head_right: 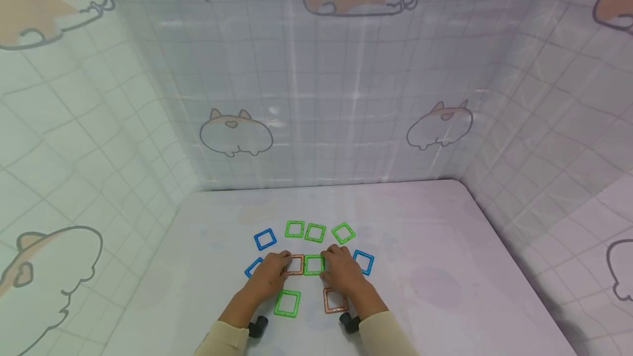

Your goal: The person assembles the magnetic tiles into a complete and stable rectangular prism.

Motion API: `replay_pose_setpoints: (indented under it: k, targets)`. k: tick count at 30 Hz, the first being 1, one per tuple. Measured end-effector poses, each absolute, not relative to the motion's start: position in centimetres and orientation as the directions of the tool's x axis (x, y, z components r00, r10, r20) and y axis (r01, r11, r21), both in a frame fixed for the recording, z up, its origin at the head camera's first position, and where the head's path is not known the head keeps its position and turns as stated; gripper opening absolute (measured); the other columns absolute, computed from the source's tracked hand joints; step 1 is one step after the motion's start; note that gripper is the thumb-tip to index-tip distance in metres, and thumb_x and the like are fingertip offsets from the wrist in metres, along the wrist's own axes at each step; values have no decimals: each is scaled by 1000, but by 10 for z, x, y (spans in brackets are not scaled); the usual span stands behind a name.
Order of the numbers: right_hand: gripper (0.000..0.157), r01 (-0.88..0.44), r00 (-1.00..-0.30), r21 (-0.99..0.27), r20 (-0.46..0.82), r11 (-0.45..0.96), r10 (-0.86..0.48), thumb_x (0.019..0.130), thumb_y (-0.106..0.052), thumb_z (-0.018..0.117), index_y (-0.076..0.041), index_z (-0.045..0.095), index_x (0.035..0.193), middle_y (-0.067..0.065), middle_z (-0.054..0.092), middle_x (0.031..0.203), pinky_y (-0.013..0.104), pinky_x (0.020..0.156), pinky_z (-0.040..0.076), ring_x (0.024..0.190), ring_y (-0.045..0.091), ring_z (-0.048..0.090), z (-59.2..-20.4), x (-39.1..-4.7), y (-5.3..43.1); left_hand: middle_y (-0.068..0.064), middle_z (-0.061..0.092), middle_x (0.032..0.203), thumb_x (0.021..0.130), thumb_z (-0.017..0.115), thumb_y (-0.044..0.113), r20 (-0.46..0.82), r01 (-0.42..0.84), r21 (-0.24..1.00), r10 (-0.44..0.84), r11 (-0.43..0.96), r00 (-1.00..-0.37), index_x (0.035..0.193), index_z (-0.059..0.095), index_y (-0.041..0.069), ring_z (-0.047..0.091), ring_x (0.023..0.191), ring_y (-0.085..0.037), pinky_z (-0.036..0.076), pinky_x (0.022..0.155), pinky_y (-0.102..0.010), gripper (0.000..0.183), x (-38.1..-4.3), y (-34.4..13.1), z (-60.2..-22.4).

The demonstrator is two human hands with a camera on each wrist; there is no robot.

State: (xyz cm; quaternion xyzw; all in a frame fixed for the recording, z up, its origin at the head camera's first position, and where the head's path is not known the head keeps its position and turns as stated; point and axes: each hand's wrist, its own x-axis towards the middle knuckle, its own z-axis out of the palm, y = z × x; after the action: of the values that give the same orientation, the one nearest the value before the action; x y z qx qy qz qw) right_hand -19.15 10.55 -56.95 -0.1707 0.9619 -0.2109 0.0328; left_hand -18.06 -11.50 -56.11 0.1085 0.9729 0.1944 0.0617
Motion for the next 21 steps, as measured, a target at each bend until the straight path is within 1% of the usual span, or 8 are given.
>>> replay_pose_setpoints:
  k: [3, 7, 10, 21]
  targets:
    - [51, -313, -942, -423, 21, 851, -335, 85, -29, 79, -12, 64, 131, 1, 59, 125, 40, 92, 55, 111, 19, 51, -569, -190, 105, -5, 57, 142, 91, 71, 9, -71, 187, 398, 234, 898, -970, 134, 63, 8, 52, 127, -24, 50, 105, -43, 44, -180, -115, -562]
    - [51, -299, -947, -429, 26, 852, -320, 84, -31, 79, -11, 65, 129, 2, 58, 124, 41, 89, 55, 111, 20, 51, -569, -190, 104, -4, 61, 136, 91, 71, 11, -47, 213, 409, 254, 887, -966, 132, 64, 7, 55, 120, -24, 53, 101, -41, 42, -180, -114, -561]
    - [52, -287, -951, -428, 22, 857, -307, 84, -34, 79, -11, 65, 129, 3, 57, 125, 41, 90, 55, 112, 21, 51, -569, -190, 103, -3, 63, 133, 91, 72, 13, -29, 231, 411, 266, 882, -964, 131, 65, 7, 56, 118, -24, 55, 98, -41, 41, -179, -114, -561]
    - [52, -271, -955, -422, 10, 865, -295, 84, -36, 79, -11, 65, 128, 3, 58, 125, 40, 94, 55, 114, 21, 52, -569, -190, 103, -2, 58, 142, 96, 67, 18, -82, 199, 416, 255, 888, -964, 135, 63, 9, 53, 126, -25, 52, 102, -42, 40, -181, -114, -559]
